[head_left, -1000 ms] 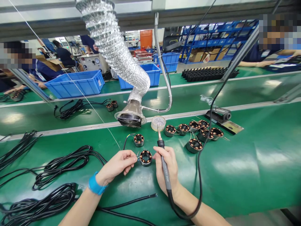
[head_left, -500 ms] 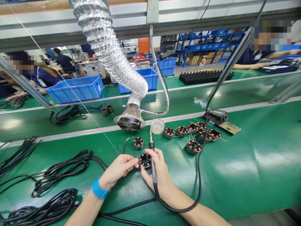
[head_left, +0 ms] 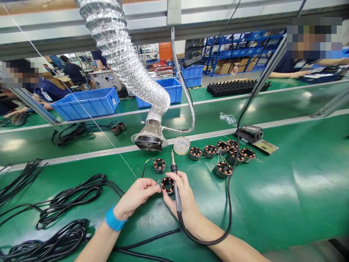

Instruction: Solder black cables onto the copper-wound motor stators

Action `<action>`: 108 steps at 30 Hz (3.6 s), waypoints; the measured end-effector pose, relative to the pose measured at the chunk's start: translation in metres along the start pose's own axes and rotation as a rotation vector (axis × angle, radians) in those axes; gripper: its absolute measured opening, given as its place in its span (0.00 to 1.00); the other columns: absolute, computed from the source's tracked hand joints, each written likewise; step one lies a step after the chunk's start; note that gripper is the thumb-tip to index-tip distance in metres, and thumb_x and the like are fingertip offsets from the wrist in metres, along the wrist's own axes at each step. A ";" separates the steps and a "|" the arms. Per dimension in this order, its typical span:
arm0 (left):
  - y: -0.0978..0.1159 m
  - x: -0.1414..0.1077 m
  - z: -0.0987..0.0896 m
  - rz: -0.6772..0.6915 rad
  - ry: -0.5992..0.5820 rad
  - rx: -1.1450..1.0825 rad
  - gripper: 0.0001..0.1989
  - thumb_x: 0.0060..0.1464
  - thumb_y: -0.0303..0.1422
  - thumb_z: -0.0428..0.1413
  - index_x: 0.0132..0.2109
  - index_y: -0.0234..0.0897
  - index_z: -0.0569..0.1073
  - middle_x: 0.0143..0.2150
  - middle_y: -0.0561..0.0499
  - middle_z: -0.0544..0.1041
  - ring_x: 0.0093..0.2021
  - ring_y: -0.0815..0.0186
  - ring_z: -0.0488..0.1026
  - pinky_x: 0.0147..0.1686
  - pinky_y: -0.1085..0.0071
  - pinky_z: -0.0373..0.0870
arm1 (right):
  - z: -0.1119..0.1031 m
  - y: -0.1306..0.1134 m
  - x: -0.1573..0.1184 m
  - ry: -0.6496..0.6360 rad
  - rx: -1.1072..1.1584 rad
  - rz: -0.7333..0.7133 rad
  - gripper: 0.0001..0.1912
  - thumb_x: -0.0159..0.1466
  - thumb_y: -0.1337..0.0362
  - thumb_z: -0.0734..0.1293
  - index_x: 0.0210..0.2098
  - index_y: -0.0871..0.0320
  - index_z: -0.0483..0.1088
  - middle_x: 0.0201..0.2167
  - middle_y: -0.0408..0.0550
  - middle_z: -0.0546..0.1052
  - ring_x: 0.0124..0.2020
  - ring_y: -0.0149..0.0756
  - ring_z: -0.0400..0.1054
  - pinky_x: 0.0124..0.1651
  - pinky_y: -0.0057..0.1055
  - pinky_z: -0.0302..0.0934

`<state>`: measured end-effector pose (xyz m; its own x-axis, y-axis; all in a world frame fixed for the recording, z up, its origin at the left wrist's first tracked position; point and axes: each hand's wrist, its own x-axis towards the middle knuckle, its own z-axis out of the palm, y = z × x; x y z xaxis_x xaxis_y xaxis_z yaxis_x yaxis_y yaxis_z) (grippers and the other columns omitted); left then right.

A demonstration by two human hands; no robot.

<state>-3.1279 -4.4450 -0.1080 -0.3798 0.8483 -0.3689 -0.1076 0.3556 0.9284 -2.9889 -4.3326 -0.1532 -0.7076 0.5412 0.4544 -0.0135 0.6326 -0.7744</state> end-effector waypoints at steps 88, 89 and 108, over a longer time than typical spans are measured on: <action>-0.008 0.005 -0.003 0.021 -0.023 0.016 0.26 0.57 0.53 0.53 0.31 0.32 0.74 0.18 0.60 0.56 0.19 0.75 0.45 0.19 0.73 0.39 | 0.010 0.002 0.003 0.043 0.302 -0.065 0.20 0.63 0.75 0.62 0.52 0.51 0.63 0.43 0.45 0.62 0.32 0.27 0.70 0.40 0.29 0.70; -0.008 0.005 -0.004 0.021 -0.029 -0.001 0.23 0.56 0.52 0.55 0.33 0.32 0.73 0.20 0.59 0.58 0.19 0.75 0.46 0.19 0.73 0.40 | 0.010 0.002 0.003 0.044 0.300 -0.068 0.20 0.63 0.75 0.62 0.52 0.51 0.63 0.42 0.45 0.62 0.32 0.27 0.70 0.40 0.29 0.70; -0.001 0.000 -0.009 0.008 -0.021 0.113 0.21 0.52 0.49 0.60 0.29 0.33 0.72 0.21 0.59 0.62 0.19 0.76 0.48 0.19 0.74 0.40 | 0.006 -0.002 0.004 0.008 0.271 -0.082 0.20 0.63 0.76 0.61 0.51 0.51 0.62 0.42 0.46 0.63 0.33 0.28 0.70 0.41 0.31 0.70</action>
<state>-3.1360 -4.4484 -0.1089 -0.3608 0.8589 -0.3636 0.0003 0.3899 0.9208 -2.9960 -4.3350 -0.1519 -0.6908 0.4994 0.5229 -0.2597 0.5036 -0.8240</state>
